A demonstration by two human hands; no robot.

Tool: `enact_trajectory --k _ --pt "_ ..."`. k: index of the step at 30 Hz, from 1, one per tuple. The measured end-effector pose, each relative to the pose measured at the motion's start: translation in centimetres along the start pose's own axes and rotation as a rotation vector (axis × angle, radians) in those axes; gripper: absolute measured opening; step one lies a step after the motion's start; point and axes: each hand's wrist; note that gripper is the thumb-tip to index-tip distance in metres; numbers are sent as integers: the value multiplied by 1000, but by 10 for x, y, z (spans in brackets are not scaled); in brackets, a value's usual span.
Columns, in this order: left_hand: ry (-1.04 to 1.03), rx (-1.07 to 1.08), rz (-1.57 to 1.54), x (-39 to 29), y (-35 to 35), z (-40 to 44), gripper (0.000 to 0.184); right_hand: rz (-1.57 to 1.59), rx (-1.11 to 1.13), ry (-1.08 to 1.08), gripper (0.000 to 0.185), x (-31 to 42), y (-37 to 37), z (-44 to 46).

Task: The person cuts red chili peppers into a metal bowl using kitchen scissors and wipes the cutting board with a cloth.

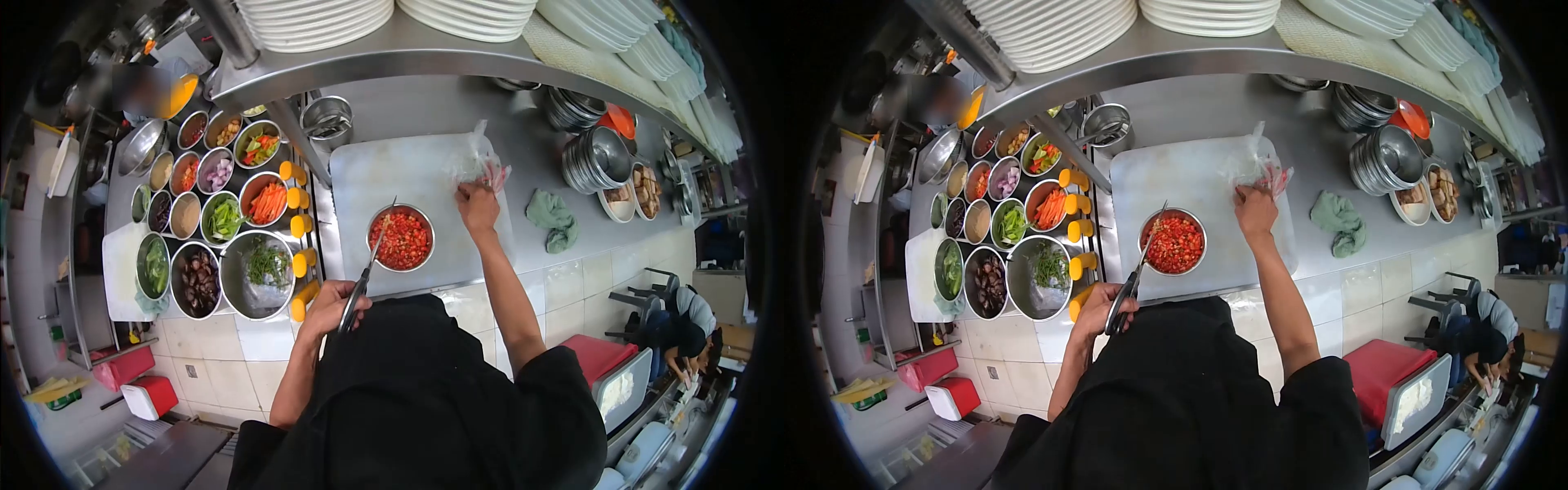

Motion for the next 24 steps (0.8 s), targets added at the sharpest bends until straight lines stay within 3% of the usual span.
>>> enact_trajectory --k 4,7,11,21,24 --pt "10 48 12 0 10 5 19 -125 -10 -150 8 16 -9 -12" --pt "7 85 25 4 16 8 22 -34 -54 32 8 21 -9 -30" --pt "-1 121 15 4 21 9 22 -29 235 1 11 40 16 -55" --pt "0 174 48 1 27 4 20 -211 -214 31 49 49 48 -40" --pt "-26 133 39 0 24 0 19 -110 -163 197 42 46 60 -35"
Point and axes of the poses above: each hand's wrist, its own z-axis towards the middle knuckle, its own y-axis out of the back of the hand, x = y × z, and after that the axes turned 14 degrees about -x, right-handed
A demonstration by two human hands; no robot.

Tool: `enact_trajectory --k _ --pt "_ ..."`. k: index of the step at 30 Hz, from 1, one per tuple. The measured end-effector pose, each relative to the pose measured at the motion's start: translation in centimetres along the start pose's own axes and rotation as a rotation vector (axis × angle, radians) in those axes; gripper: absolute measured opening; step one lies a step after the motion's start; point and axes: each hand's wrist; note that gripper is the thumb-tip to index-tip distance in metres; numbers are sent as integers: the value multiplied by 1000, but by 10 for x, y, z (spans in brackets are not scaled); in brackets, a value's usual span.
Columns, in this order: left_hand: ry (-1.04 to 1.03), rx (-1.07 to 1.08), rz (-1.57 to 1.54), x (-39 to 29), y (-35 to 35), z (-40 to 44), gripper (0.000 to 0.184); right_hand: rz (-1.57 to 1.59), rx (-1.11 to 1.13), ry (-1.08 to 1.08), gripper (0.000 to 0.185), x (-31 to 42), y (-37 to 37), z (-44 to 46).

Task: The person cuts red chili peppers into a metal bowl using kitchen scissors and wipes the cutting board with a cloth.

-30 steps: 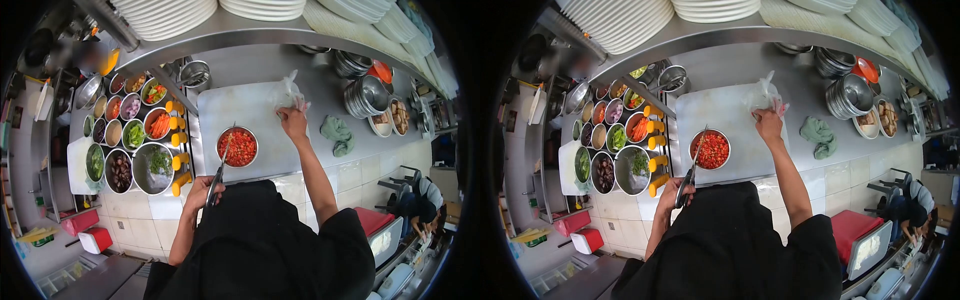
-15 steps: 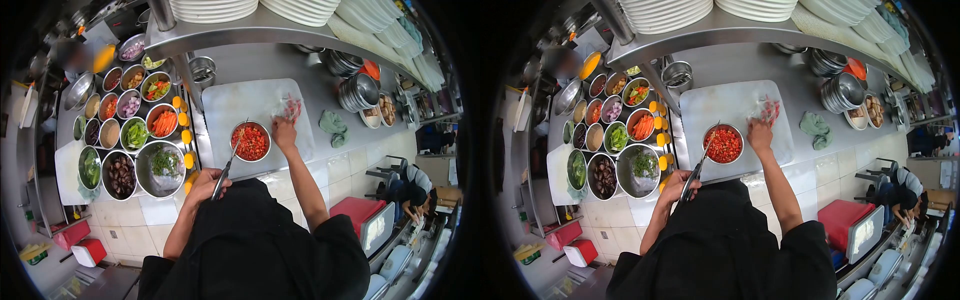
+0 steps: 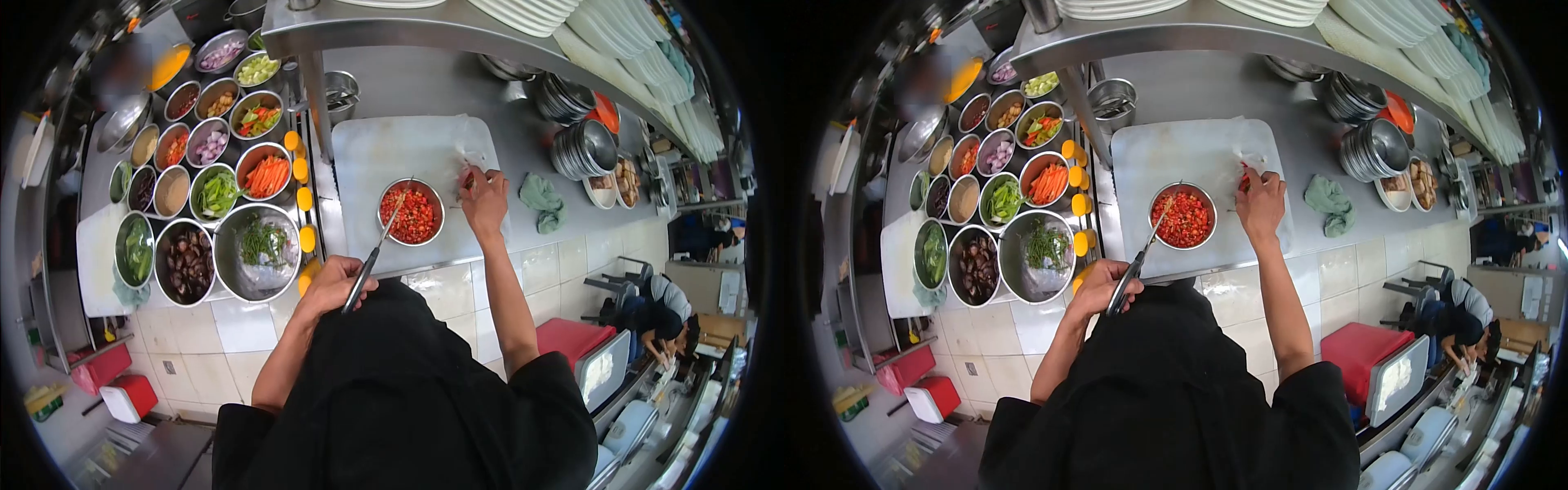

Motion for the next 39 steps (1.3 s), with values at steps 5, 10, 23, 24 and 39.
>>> enact_trajectory --k 5,10,23,24,39 --pt "-9 -92 -85 5 -12 -7 20 385 241 -202 21 -24 -11 -7" --pt "-13 -147 -134 5 -24 -10 22 275 344 -28 14 -28 -19 -25" --pt "5 -176 -171 6 -36 -11 23 233 348 52 11 -31 -19 -29" --pt "3 -174 -168 4 -36 -10 23 238 365 71 11 -32 -18 -29" --pt "3 -176 -174 12 -22 -11 23 538 378 -344 9 -28 -35 -26"
Point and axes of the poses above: each hand's wrist, its own z-axis towards the middle knuckle, its own y-axis out of the back of the hand, x = y × z, and after that the axes turned 14 degrees about -x, right-handed
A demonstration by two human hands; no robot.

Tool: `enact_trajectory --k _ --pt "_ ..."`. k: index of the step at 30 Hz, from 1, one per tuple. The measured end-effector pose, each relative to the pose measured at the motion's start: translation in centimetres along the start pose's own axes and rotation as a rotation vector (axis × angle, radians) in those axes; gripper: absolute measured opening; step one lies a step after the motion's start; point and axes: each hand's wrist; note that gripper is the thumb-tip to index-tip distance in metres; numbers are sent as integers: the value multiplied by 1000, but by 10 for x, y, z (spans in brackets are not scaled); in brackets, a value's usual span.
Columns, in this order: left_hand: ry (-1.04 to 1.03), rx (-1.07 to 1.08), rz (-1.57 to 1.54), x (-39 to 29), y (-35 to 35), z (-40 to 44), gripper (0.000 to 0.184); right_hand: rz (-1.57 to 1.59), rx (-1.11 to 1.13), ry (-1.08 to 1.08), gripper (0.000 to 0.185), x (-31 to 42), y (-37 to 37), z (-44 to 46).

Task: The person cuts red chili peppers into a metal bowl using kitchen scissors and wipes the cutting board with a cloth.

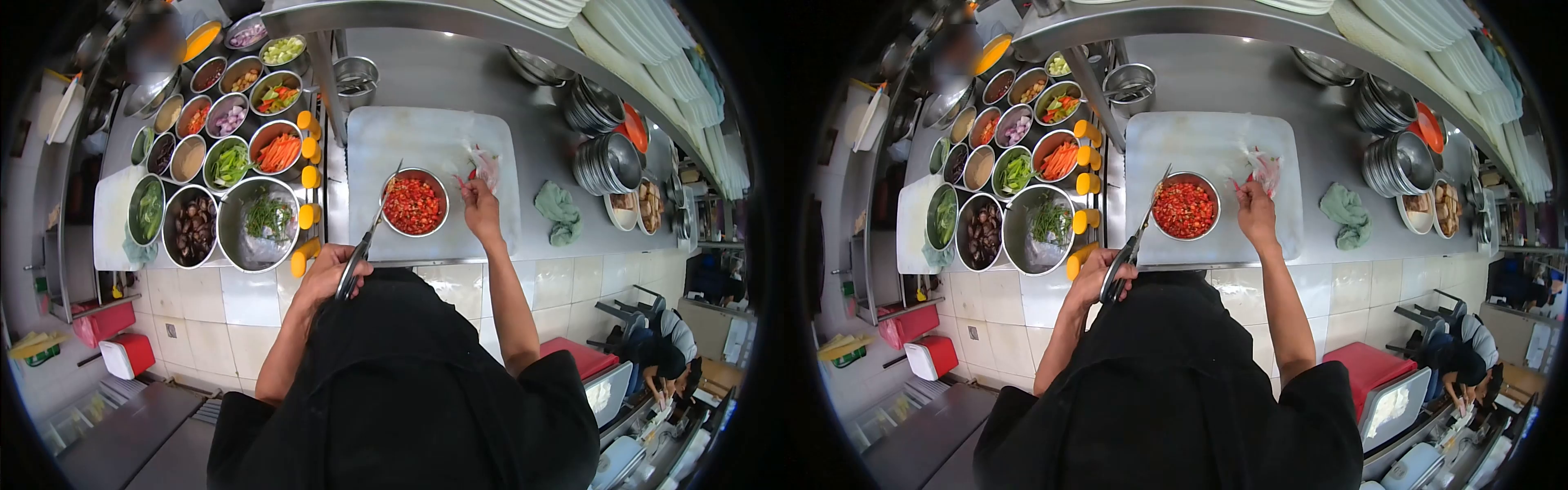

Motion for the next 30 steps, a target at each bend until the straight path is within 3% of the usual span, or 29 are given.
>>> enact_trajectory --k 3,6,9,15,19,30 --pt "22 11 -2 0 1 0 23 386 -133 -100 9 -21 -16 5" --pt "46 58 -3 4 3 4 22 612 -145 -473 8 -5 0 4" --pt "77 113 -27 6 5 8 23 620 -292 -462 7 30 16 -7" --pt "173 269 -207 15 8 19 30 272 -280 101 5 58 15 -43" --pt "221 283 -309 22 0 21 34 1 -307 296 6 69 2 -56" --pt "357 520 -521 39 -18 26 43 -51 -249 256 8 73 -18 -75"
Point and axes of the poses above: each hand's wrist, its own z-axis towards the middle knuckle, its own y-axis out of the back of the hand, x = y × z, and after that the axes turned 14 degrees about -x, right-handed
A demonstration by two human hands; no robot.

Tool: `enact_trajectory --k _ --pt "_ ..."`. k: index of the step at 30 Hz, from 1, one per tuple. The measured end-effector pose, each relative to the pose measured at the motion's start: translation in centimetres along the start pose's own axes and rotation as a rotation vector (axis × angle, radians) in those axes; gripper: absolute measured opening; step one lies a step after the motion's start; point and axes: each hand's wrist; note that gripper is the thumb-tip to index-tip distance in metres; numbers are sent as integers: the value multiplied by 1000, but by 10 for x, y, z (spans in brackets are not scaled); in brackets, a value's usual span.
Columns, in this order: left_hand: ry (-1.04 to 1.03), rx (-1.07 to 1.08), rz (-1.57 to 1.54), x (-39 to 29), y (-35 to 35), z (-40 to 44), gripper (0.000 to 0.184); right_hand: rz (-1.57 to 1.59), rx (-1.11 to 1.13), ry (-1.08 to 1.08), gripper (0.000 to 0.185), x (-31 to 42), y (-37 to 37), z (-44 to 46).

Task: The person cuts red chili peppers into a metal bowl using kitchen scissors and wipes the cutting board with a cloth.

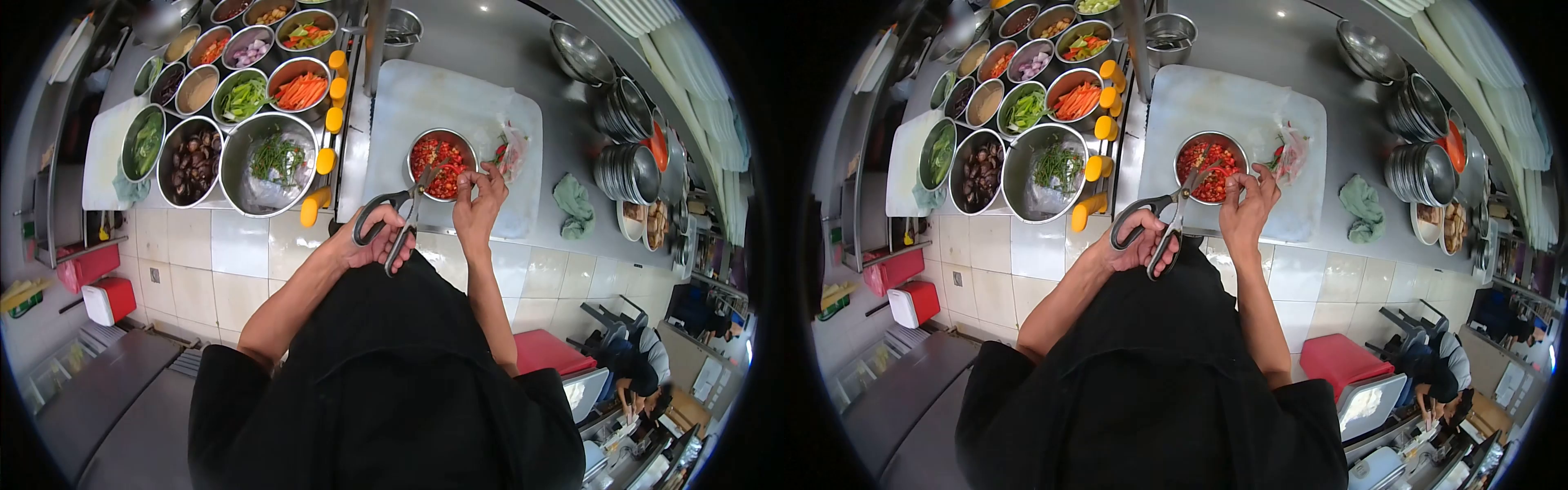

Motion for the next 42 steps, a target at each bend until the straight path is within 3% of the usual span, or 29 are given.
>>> enact_trajectory --k 8,12,18,21,24,27,30,33,36,40,42 --pt "-62 -99 10 6 -12 -4 35 2 31 9 7 5 1 -4" --pt "-152 -319 160 4 -16 -9 31 -9 22 9 6 3 2 -5" --pt "-42 -151 -35 8 -22 -17 28 -21 21 7 6 5 5 -5" --pt "-53 -183 10 10 -20 -9 30 -13 34 27 7 6 4 -4" --pt "-175 -334 243 5 -26 -12 34 -21 37 31 7 3 3 -4" --pt "-128 -309 203 2 -30 -19 33 -36 29 30 7 -1 2 -3" --pt "-34 -160 28 6 -22 -15 30 -32 38 47 7 1 2 0" --pt "-58 -176 35 7 -21 -9 30 -25 57 93 7 3 2 1" --pt "-174 -340 200 2 -26 -12 33 -32 51 98 7 2 0 2" --pt "-74 -133 88 5 -13 -13 33 -44 52 93 6 -1 0 4" --pt "-61 -145 81 4 -16 -12 33 -35 70 104 6 0 -1 5"
Point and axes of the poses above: each hand's wrist, its own z-axis towards the middle knuckle, its own y-axis out of the back of the hand, x = y × z, and after that the axes turned 14 degrees about -x, right-handed
